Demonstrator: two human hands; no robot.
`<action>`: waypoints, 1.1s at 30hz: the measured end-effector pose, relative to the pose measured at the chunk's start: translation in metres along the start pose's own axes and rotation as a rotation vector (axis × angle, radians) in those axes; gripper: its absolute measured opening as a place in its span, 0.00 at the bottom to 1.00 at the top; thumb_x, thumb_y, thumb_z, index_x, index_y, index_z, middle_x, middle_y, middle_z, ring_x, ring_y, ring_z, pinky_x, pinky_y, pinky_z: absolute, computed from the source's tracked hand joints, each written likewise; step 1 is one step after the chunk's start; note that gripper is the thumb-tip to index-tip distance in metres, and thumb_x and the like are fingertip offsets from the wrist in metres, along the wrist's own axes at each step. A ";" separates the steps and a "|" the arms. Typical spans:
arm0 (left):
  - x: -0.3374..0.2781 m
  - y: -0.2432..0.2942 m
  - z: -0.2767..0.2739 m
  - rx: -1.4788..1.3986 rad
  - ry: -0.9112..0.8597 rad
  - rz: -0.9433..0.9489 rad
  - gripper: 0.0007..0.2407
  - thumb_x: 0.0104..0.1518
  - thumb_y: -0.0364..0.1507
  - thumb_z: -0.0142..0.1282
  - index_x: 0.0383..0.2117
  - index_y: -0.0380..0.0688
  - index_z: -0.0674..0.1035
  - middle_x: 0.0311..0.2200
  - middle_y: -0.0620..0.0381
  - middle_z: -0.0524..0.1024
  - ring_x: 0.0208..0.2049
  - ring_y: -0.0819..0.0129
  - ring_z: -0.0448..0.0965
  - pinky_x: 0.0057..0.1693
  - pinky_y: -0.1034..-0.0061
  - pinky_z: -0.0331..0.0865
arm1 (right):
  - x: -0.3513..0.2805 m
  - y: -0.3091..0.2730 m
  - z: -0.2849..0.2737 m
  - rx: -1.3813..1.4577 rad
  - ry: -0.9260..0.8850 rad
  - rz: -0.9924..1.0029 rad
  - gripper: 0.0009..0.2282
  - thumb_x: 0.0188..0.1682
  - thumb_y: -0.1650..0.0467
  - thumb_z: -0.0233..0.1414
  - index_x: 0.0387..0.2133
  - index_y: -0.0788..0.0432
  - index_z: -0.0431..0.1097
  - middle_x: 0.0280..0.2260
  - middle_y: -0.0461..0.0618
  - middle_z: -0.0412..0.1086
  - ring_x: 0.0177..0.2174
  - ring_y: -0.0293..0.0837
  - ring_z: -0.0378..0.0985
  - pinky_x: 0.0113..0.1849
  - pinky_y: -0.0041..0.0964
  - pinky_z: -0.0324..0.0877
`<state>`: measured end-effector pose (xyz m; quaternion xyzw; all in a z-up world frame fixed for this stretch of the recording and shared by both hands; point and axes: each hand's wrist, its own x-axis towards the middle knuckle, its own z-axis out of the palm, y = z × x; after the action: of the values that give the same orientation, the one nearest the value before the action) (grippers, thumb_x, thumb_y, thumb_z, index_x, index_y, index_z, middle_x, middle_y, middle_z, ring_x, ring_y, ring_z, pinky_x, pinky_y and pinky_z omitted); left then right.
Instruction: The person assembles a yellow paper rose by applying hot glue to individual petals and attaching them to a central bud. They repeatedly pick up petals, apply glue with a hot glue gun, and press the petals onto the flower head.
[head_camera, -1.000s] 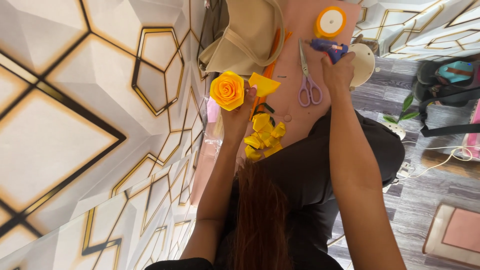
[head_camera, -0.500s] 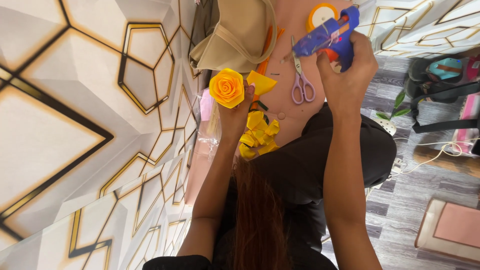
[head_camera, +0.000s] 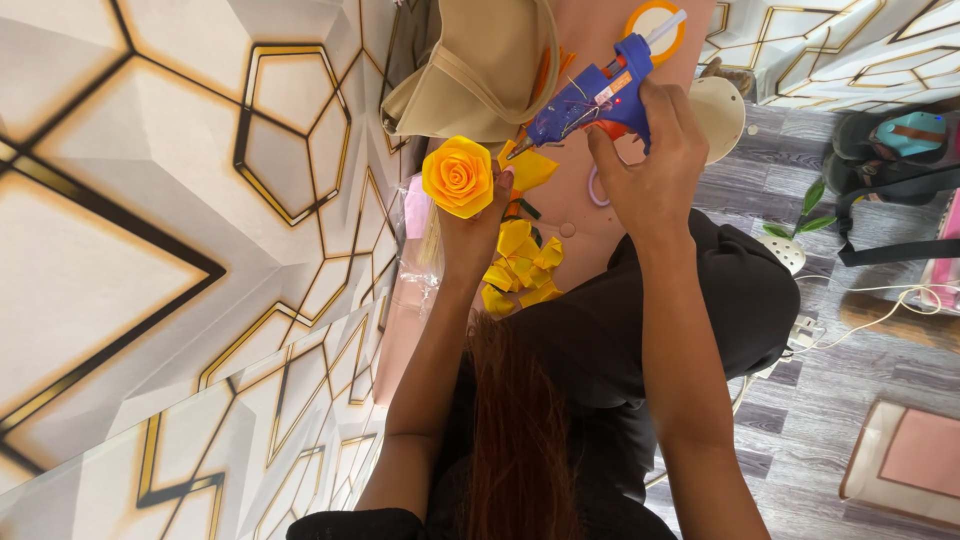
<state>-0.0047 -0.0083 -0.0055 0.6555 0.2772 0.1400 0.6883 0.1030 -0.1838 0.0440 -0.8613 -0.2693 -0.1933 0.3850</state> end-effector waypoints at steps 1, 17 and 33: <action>0.000 0.001 0.000 0.000 -0.002 -0.001 0.17 0.59 0.38 0.63 0.51 0.49 0.74 0.48 0.57 0.78 0.52 0.65 0.83 0.58 0.70 0.81 | 0.000 0.001 0.000 -0.002 0.000 0.001 0.19 0.53 0.73 0.69 0.49 0.66 0.65 0.41 0.59 0.69 0.38 0.52 0.73 0.35 0.43 0.71; -0.001 0.002 -0.001 0.014 -0.008 -0.060 0.19 0.58 0.39 0.64 0.52 0.49 0.74 0.49 0.56 0.78 0.53 0.65 0.83 0.57 0.70 0.82 | -0.004 0.005 0.004 -0.057 -0.007 -0.028 0.21 0.54 0.71 0.70 0.50 0.65 0.65 0.43 0.60 0.69 0.40 0.54 0.74 0.36 0.45 0.71; 0.002 -0.006 -0.002 0.046 0.005 0.014 0.21 0.58 0.39 0.64 0.53 0.50 0.71 0.50 0.56 0.76 0.54 0.65 0.81 0.58 0.71 0.81 | -0.002 0.005 0.005 -0.071 0.007 -0.067 0.20 0.53 0.73 0.71 0.50 0.66 0.65 0.43 0.59 0.68 0.41 0.55 0.73 0.38 0.47 0.70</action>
<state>-0.0053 -0.0060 -0.0120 0.6729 0.2776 0.1401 0.6713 0.1051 -0.1836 0.0367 -0.8643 -0.2896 -0.2183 0.3485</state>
